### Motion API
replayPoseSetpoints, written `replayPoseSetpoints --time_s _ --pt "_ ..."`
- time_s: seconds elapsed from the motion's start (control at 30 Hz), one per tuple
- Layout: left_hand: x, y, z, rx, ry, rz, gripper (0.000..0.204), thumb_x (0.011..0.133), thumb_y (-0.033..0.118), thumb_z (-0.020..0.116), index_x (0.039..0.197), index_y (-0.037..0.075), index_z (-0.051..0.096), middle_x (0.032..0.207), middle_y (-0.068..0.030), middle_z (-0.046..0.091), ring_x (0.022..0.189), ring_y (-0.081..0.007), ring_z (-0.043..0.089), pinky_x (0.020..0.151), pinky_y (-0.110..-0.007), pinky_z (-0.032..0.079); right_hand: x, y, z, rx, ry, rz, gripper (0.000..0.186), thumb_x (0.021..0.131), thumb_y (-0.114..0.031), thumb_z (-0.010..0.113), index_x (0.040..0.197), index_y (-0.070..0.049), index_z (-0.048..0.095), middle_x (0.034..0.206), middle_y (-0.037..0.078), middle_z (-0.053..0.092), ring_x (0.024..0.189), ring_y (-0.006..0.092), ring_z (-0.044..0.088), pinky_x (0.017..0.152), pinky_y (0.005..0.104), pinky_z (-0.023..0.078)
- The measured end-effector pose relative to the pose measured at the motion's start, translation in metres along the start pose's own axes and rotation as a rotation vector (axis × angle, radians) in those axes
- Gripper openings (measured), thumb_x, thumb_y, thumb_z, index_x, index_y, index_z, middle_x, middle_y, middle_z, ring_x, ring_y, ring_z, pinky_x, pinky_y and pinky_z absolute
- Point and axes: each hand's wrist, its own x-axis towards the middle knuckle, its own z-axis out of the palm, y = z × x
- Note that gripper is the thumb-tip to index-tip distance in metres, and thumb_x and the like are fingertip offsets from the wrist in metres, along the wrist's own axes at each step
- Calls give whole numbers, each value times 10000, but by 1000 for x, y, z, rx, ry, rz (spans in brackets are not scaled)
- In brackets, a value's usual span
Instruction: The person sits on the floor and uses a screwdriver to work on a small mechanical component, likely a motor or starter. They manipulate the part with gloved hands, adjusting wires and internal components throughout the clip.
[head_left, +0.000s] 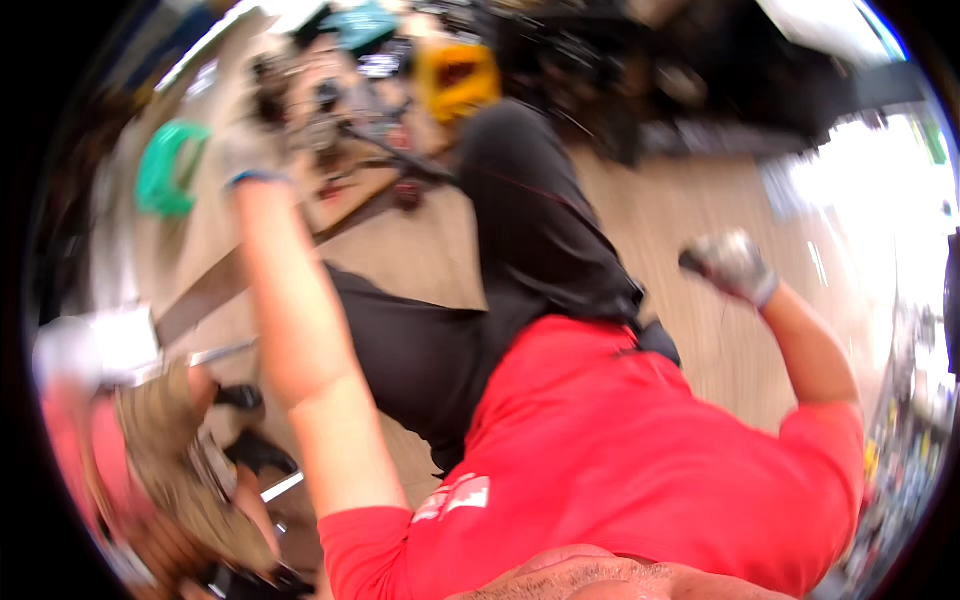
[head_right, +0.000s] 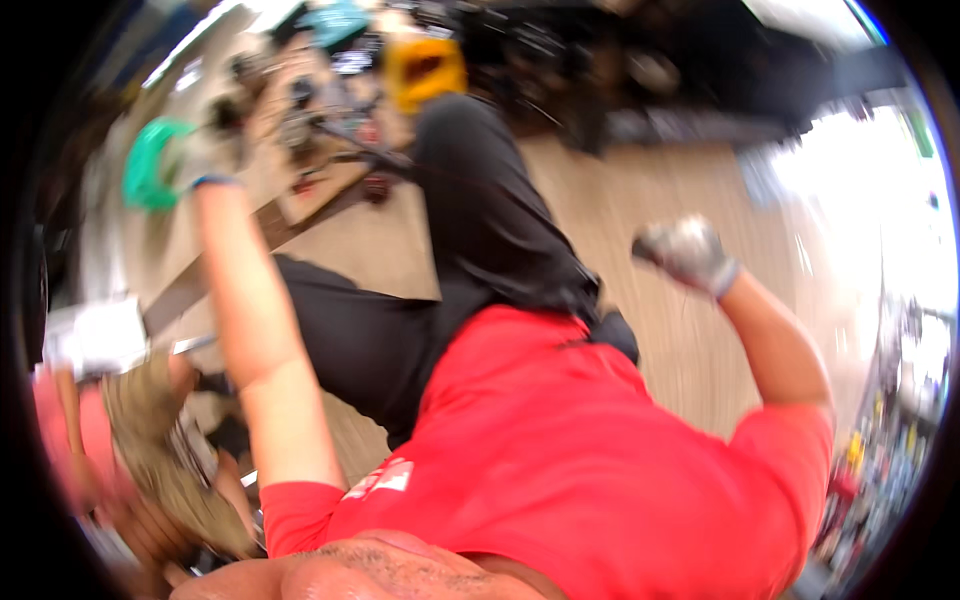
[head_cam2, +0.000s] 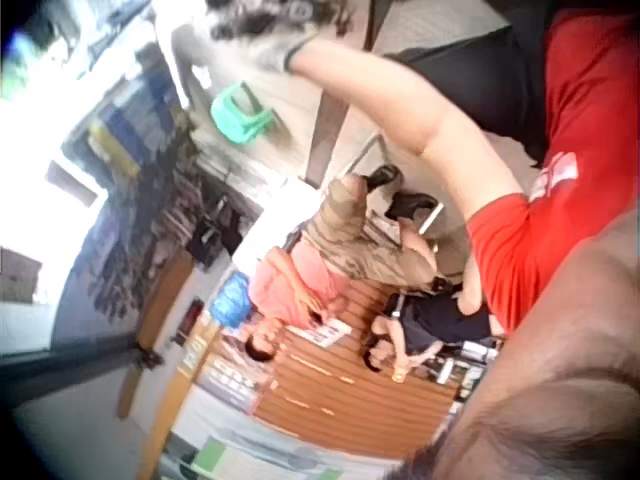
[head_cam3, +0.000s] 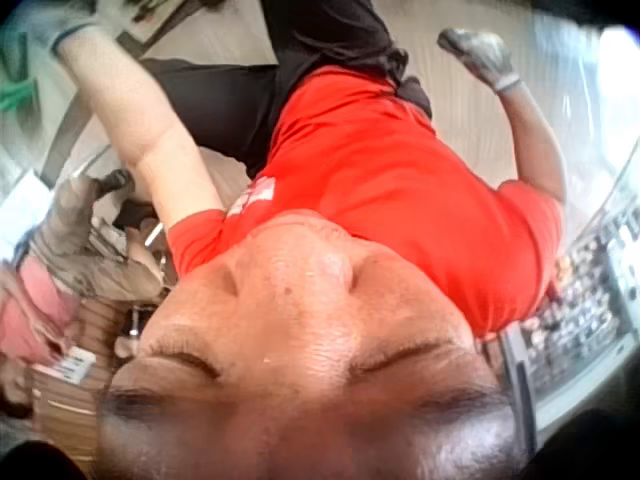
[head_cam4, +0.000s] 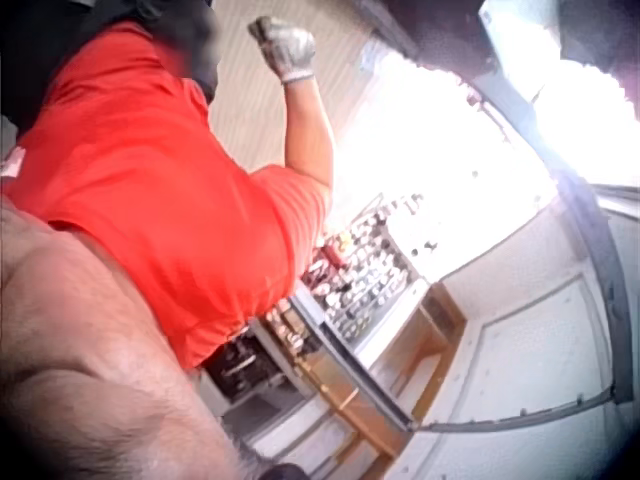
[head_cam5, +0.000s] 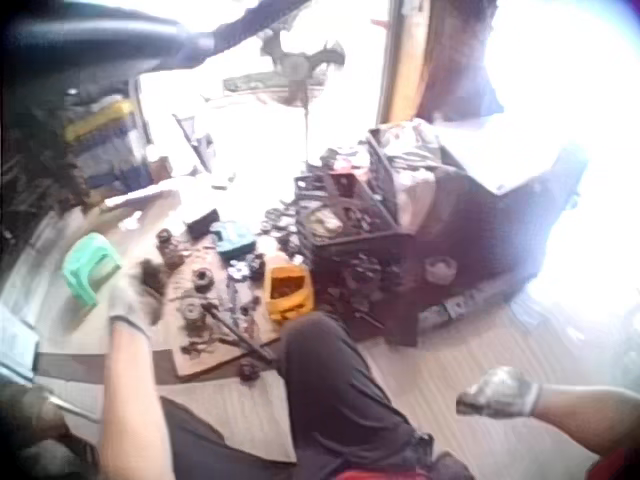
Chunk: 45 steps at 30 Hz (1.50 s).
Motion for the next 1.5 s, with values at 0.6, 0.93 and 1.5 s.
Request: replayPoseSetpoints --time_s 0.6,0.93,1.5 --pt "-111 -3 149 -154 -592 -215 313 1050 206 484 1183 -12 663 1088 -159 733 1000 -284 712 929 -424 564 -344 -56 171 1294 -854 1384 706 858 -405 718 1494 -199 491 1307 75 644 1018 263 614 839 403 553" --pt "-122 -18 165 -109 -84 78 267 1066 211 479 1024 0 639 931 -134 702 862 -315 697 757 -427 580 122 4 -95 875 752 -53 449 984 -224 618 1381 -21 572 1309 146 659 1148 222 661 982 320 518" --pt "-127 0 107 -86 301 174 244 1060 229 501 1160 48 630 1091 -135 718 1015 -307 691 900 -455 559 384 -199 -81 799 258 -374 207 991 -197 538 1083 -86 686 1000 163 684 946 351 661 773 447 543"
